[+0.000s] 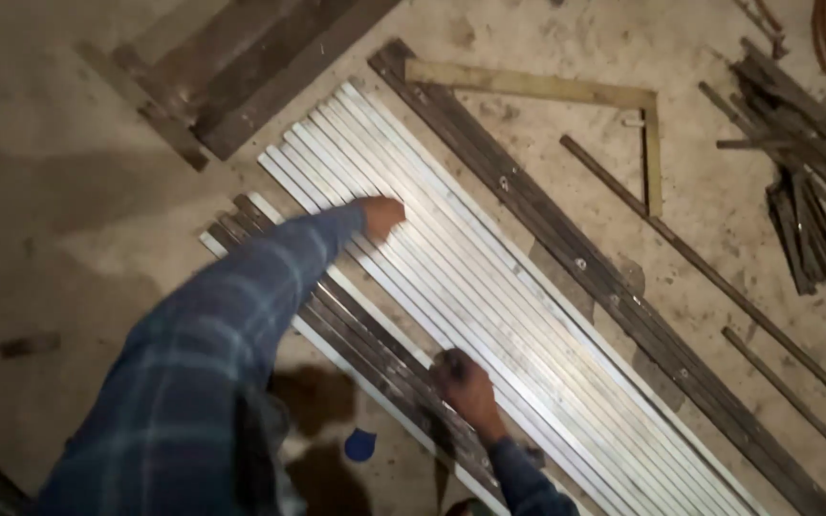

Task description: Assembling and aligning metal slats and frame pieces on the floor for fabrication.

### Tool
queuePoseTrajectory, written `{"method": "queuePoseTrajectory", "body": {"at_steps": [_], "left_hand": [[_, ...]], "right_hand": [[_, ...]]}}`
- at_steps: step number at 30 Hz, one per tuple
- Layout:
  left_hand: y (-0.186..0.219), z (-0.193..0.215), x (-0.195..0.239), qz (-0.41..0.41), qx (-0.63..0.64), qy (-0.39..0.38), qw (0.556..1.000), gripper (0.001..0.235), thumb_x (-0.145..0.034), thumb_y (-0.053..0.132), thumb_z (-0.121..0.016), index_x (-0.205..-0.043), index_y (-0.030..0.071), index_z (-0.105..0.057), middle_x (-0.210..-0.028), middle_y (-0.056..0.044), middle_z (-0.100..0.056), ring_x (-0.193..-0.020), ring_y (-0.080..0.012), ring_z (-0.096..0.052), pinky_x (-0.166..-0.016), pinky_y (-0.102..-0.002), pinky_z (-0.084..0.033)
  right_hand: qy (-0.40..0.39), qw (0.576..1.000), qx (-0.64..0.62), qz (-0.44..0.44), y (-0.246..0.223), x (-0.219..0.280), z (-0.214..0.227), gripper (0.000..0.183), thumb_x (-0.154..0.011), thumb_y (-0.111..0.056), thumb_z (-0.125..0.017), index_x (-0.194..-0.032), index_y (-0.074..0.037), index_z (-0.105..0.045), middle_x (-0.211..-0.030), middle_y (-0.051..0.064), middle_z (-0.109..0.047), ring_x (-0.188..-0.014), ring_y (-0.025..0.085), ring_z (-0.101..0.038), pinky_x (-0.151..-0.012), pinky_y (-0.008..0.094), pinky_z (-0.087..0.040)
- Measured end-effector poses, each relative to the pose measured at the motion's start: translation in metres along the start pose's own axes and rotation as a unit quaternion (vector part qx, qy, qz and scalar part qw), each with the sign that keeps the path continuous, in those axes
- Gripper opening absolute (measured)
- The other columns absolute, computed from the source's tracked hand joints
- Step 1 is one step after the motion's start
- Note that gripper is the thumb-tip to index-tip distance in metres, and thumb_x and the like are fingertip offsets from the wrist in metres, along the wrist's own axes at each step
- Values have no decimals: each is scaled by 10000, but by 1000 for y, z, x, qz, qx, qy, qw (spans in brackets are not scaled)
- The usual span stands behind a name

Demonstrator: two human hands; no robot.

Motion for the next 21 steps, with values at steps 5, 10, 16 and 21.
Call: {"method": "queuePoseTrajectory", "body": {"at_steps": [5, 10, 16, 21], "left_hand": [[-102, 148, 49, 331, 107, 244, 905, 242, -955, 200, -583, -1017, 59, -769, -1034, -231, -741, -926, -409, -726, -793, -515, -572], [-200, 179, 37, 311, 85, 421, 848, 193, -915, 188, -606, -999, 122, -767, -1055, -192, -737, -997, -414, -685, -841, -515, -542], [-227, 77, 70, 302, 107, 489, 811, 214, -1073, 258, -528, -1085, 126, -696, -1095, -146, -699, -978, -397, -673, -805, -526, -524], [-179, 127, 101, 264, 45, 518, 813, 391, -1023, 432, -691, -1205, 87, -718, -1091, -139, -695, -898, -384, -671, -707, -486, -529]], "right_hand": [[67, 994, -58, -64, 12, -49, 5, 274, -883, -255, -744, -1067, -53, -721, -830, 118, -719, -688, 189, -607, -642, 358, -505], [143, 983, -112, -33, -18, -103, 17, 236, -901, -260, -722, -1024, -60, -742, -875, 56, -759, -801, 148, -687, -753, 300, -545], [278, 958, 70, 33, -30, -165, 54, 383, -883, -296, -805, -1180, -89, -678, -1110, 126, -677, -996, 265, -655, -849, 373, -534], [273, 947, 162, 40, -62, -224, 85, 406, -875, -312, -777, -1214, -120, -662, -1295, 127, -647, -1037, 321, -664, -866, 425, -545]]}}
Point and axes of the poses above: each hand's wrist, its own x-axis away from the middle knuckle, its own z-axis out of the back of the hand, y = z × x, the point moved 6 cm from there along -x, towards the middle knuckle
